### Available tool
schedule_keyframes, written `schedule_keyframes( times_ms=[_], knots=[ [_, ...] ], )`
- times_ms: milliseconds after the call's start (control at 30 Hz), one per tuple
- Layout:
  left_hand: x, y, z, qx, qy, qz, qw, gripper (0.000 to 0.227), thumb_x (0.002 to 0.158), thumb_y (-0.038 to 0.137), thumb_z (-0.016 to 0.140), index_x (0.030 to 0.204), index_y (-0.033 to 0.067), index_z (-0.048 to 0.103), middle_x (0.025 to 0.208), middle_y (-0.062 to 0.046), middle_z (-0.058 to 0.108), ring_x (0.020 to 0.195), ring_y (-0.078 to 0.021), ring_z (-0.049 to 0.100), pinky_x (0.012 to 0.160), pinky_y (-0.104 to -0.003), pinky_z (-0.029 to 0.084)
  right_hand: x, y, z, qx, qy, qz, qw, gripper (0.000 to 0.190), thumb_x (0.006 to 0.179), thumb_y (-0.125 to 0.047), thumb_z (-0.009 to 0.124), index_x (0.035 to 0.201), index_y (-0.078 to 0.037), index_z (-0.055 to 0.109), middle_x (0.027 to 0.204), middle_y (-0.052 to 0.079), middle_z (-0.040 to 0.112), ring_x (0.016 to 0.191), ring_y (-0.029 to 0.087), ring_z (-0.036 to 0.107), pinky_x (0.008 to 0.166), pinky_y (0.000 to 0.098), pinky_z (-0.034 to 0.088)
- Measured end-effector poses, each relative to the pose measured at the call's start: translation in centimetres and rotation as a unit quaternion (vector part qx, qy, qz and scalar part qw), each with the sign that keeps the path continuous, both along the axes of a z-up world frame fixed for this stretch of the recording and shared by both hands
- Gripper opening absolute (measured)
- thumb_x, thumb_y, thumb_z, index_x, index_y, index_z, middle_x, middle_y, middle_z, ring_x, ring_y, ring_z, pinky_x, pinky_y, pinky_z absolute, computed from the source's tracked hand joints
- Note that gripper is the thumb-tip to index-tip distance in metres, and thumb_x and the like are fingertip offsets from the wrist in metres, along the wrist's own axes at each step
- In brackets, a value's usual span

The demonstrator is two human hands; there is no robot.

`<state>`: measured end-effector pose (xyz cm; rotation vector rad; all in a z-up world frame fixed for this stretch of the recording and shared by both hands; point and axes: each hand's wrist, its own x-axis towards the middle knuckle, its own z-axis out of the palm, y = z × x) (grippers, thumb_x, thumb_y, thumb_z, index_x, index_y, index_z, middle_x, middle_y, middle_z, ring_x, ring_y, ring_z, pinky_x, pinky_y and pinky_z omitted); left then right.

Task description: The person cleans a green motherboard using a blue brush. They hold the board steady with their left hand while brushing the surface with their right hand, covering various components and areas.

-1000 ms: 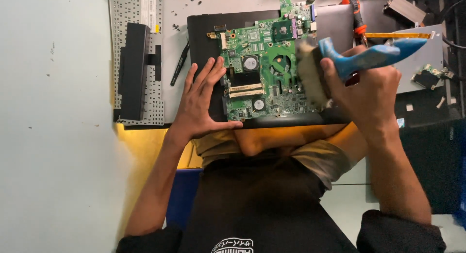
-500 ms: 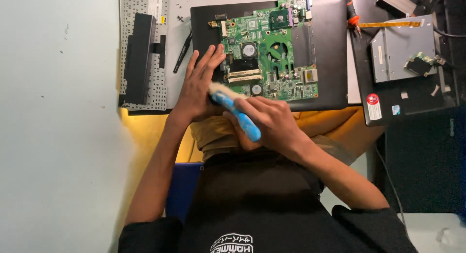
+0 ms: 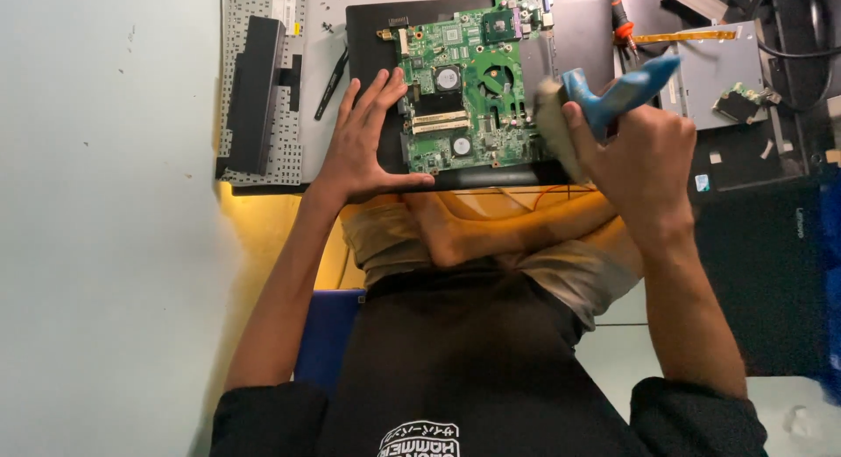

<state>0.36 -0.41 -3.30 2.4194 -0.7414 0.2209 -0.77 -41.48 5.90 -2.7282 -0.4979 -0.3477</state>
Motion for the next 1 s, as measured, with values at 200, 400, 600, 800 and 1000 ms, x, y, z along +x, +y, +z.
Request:
schedule_keyframes(
  times_ms=[200, 400, 600, 800, 1000],
  knots=[
    [0.0, -0.1, 0.6, -0.003, 0.019, 0.001, 1.0, 0.135, 0.091, 0.086, 0.094, 0.185, 0.0111, 0.032, 0.198, -0.012, 0.03, 0.187, -0.0333, 0.022, 0.154, -0.062, 0.004, -3.8, 9.2, 1.3, -0.108, -0.112, 0.044, 0.987, 0.026, 0.122, -0.044, 0.085, 0.125, -0.019, 0.083, 0.087, -0.001, 0.081, 0.066, 0.016, 0.074, 0.048, 0.0356, 0.048],
    [-0.3, -0.3, 0.3, -0.023, 0.029, -0.003, 0.999, 0.138, 0.089, 0.1, 0.07, 0.185, 0.0089, 0.033, 0.198, -0.013, 0.031, 0.187, -0.0339, 0.022, 0.154, -0.061, 0.004, 4.3, 7.8, -0.4, -0.017, 0.024, 0.114, 0.993, 0.048, 0.132, -0.055, 0.073, 0.11, -0.014, 0.085, 0.064, 0.001, 0.066, 0.041, 0.01, 0.049, 0.039, 0.0297, 0.042],
    [-0.2, -0.2, 0.8, -0.021, 0.011, 0.001, 1.0, 0.136, 0.091, 0.096, 0.081, 0.185, 0.0091, 0.034, 0.197, -0.012, 0.032, 0.186, -0.0358, 0.026, 0.155, -0.062, 0.005, 5.6, 4.7, 4.7, -0.255, -0.265, -0.055, 0.928, 0.059, 0.15, -0.081, 0.093, 0.127, -0.029, 0.077, 0.083, -0.013, 0.064, 0.069, 0.009, 0.067, 0.065, 0.0318, 0.047],
    [-0.4, -0.3, 0.3, -0.03, 0.017, 0.008, 0.999, 0.135, 0.091, 0.102, 0.068, 0.184, 0.0083, 0.037, 0.197, -0.012, 0.033, 0.186, -0.0353, 0.028, 0.155, -0.063, 0.007, 9.2, 7.1, 3.7, -0.105, 0.05, 0.219, 0.969, 0.024, 0.128, -0.042, 0.088, 0.131, -0.018, 0.086, 0.078, -0.001, 0.077, 0.058, 0.015, 0.067, 0.05, 0.0362, 0.055],
    [-1.0, -0.1, 1.1, -0.024, 0.04, 0.008, 0.999, 0.14, 0.097, 0.097, 0.08, 0.192, 0.0155, 0.018, 0.202, -0.007, 0.024, 0.191, -0.0332, 0.022, 0.159, -0.063, 0.005, 12.4, 4.7, 2.4, -0.176, -0.175, 0.053, 0.967, 0.048, 0.14, -0.064, 0.107, 0.133, -0.019, 0.089, 0.114, 0.003, 0.085, 0.107, 0.03, 0.081, 0.081, 0.0492, 0.055]
  ],
)
